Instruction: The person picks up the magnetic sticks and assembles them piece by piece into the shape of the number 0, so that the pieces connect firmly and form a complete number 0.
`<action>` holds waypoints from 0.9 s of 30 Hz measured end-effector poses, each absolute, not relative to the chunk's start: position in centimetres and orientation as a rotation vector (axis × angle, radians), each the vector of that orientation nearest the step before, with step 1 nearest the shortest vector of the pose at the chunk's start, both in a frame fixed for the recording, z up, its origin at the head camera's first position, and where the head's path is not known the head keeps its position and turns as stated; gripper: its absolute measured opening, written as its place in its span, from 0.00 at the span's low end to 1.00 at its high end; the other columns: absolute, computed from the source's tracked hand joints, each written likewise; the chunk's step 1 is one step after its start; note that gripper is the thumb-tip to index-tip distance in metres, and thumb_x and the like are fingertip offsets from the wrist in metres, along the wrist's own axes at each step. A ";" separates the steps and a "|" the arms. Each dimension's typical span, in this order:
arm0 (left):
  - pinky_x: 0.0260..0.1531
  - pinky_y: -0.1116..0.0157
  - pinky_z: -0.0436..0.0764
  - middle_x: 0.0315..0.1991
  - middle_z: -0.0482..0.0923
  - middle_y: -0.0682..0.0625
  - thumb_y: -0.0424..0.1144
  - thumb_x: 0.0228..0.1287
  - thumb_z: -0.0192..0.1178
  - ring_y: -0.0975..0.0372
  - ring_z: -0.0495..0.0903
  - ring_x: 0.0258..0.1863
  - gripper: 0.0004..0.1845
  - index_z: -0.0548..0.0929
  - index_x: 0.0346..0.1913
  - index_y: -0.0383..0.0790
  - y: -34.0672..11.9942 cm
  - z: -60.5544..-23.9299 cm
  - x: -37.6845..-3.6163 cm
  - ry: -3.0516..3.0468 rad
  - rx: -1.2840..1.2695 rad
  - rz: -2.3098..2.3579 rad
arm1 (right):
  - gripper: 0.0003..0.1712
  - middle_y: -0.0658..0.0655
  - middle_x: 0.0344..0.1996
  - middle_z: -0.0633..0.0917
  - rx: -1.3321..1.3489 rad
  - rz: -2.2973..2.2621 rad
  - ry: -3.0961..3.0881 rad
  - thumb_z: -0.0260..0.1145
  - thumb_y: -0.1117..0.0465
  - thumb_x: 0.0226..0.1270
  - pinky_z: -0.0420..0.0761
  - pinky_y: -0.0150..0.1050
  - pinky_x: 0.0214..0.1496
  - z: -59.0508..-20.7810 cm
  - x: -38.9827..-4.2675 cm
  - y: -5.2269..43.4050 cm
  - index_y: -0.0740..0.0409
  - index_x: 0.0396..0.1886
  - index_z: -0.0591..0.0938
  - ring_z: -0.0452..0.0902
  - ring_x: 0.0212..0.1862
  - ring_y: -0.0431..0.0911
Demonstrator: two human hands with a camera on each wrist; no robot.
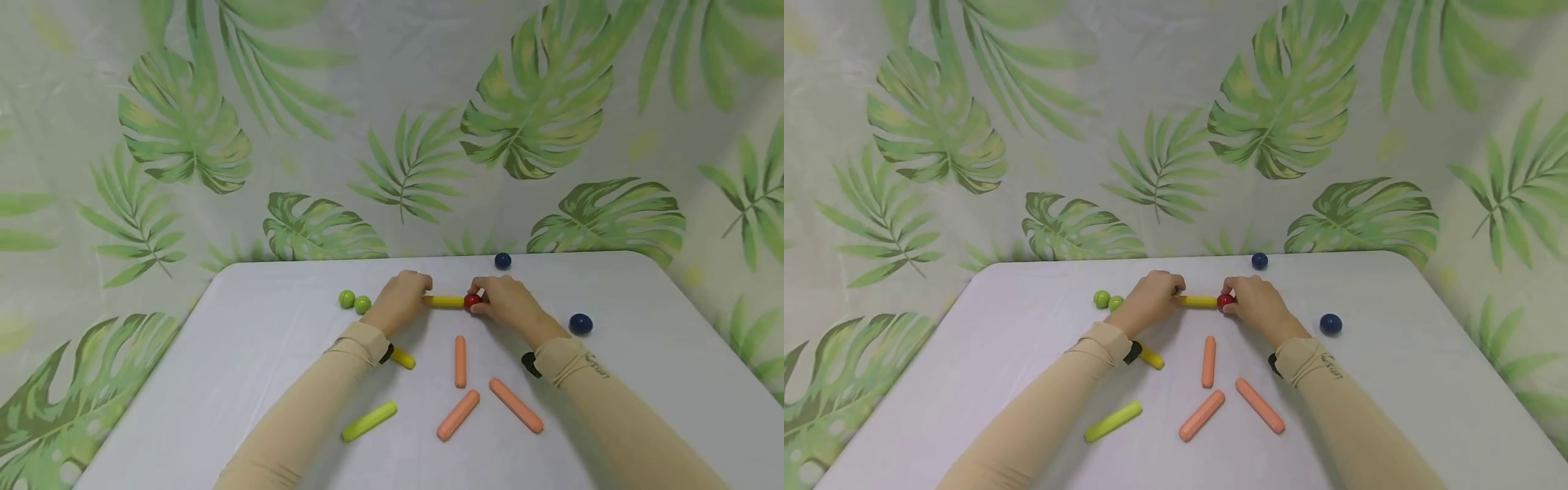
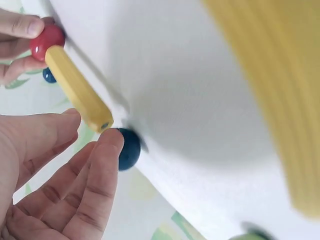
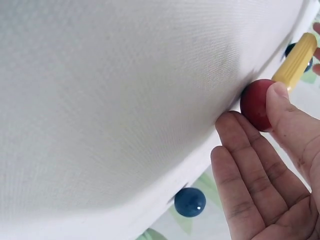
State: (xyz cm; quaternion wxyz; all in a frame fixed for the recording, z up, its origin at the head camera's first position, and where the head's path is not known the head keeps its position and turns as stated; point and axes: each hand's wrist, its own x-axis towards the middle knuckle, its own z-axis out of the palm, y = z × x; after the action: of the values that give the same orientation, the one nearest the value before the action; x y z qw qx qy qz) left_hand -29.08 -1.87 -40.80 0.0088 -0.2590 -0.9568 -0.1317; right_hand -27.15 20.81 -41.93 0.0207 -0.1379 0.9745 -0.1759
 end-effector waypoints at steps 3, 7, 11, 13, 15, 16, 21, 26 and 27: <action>0.49 0.59 0.88 0.51 0.88 0.41 0.30 0.74 0.66 0.53 0.87 0.47 0.13 0.89 0.57 0.36 -2.3 -40.5 -29.3 -2.970 -0.783 -0.456 | 0.15 0.60 0.39 0.93 -0.421 -0.551 3.024 0.76 0.60 0.72 0.86 0.49 0.45 -42.1 -27.1 20.8 0.61 0.52 0.86 0.88 0.38 0.49; 0.50 0.56 0.88 0.56 0.85 0.38 0.26 0.71 0.66 0.50 0.87 0.48 0.20 0.85 0.64 0.38 -2.7 -40.2 -29.9 -2.961 -0.744 -0.470 | 0.15 0.59 0.39 0.93 -0.417 -0.558 3.031 0.76 0.59 0.72 0.86 0.49 0.45 -42.2 -27.1 20.9 0.60 0.53 0.86 0.88 0.38 0.49; 0.50 0.54 0.87 0.63 0.81 0.35 0.23 0.68 0.66 0.48 0.86 0.50 0.29 0.81 0.70 0.40 -2.9 -40.0 -30.3 -3.011 -0.721 -0.512 | 0.15 0.59 0.39 0.93 -0.406 -0.554 3.029 0.76 0.59 0.72 0.86 0.49 0.45 -42.2 -27.0 20.9 0.60 0.53 0.86 0.88 0.38 0.48; 0.52 0.53 0.87 0.65 0.80 0.35 0.22 0.67 0.68 0.47 0.85 0.52 0.31 0.79 0.73 0.40 -2.9 -39.9 -30.6 -3.046 -0.719 -0.540 | 0.15 0.59 0.39 0.93 -0.398 -0.551 3.027 0.76 0.59 0.72 0.86 0.49 0.45 -42.2 -27.0 20.9 0.60 0.53 0.86 0.87 0.38 0.48; 0.56 0.53 0.86 0.67 0.80 0.35 0.22 0.66 0.69 0.47 0.84 0.57 0.33 0.78 0.74 0.42 -2.9 -40.0 -30.8 -3.080 -0.714 -0.562 | 0.15 0.59 0.39 0.93 -0.399 -0.547 3.028 0.76 0.58 0.72 0.86 0.49 0.45 -42.1 -27.0 20.9 0.60 0.53 0.86 0.87 0.38 0.48; 0.59 0.53 0.86 0.67 0.80 0.36 0.21 0.66 0.68 0.47 0.84 0.59 0.34 0.78 0.74 0.42 -2.9 -40.1 -30.9 -3.092 -0.713 -0.570 | 0.15 0.59 0.39 0.93 -0.405 -0.546 3.029 0.76 0.58 0.72 0.86 0.49 0.45 -42.1 -27.1 20.9 0.60 0.53 0.86 0.87 0.38 0.49; 0.69 0.51 0.80 0.68 0.80 0.37 0.20 0.66 0.64 0.47 0.80 0.67 0.34 0.79 0.74 0.46 -2.7 -40.7 -31.5 -3.130 -0.718 -0.595 | 0.15 0.59 0.38 0.93 -0.420 -0.546 3.032 0.76 0.58 0.72 0.86 0.49 0.45 -42.1 -27.0 21.0 0.60 0.53 0.86 0.87 0.38 0.48; 0.74 0.49 0.76 0.69 0.80 0.38 0.20 0.68 0.62 0.46 0.77 0.71 0.31 0.81 0.72 0.46 -2.7 -41.0 -31.7 -3.141 -0.715 -0.622 | 0.15 0.58 0.38 0.93 -0.407 -0.543 3.029 0.76 0.58 0.72 0.85 0.49 0.45 -42.1 -27.0 20.9 0.60 0.53 0.86 0.87 0.37 0.48; 0.75 0.49 0.75 0.69 0.80 0.38 0.21 0.69 0.62 0.46 0.77 0.72 0.30 0.82 0.71 0.46 -2.7 -41.1 -31.8 -3.140 -0.713 -0.619 | 0.15 0.58 0.38 0.93 -0.404 -0.542 3.029 0.76 0.58 0.72 0.85 0.49 0.45 -42.1 -27.1 20.9 0.59 0.53 0.86 0.87 0.38 0.48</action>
State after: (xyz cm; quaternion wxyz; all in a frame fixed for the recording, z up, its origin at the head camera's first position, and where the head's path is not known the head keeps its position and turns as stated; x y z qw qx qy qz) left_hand -31.77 -2.75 -41.08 -0.0685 -0.2171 -0.9553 -0.1884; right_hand -27.07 20.86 -42.09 0.0189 -0.1302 0.9758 -0.1746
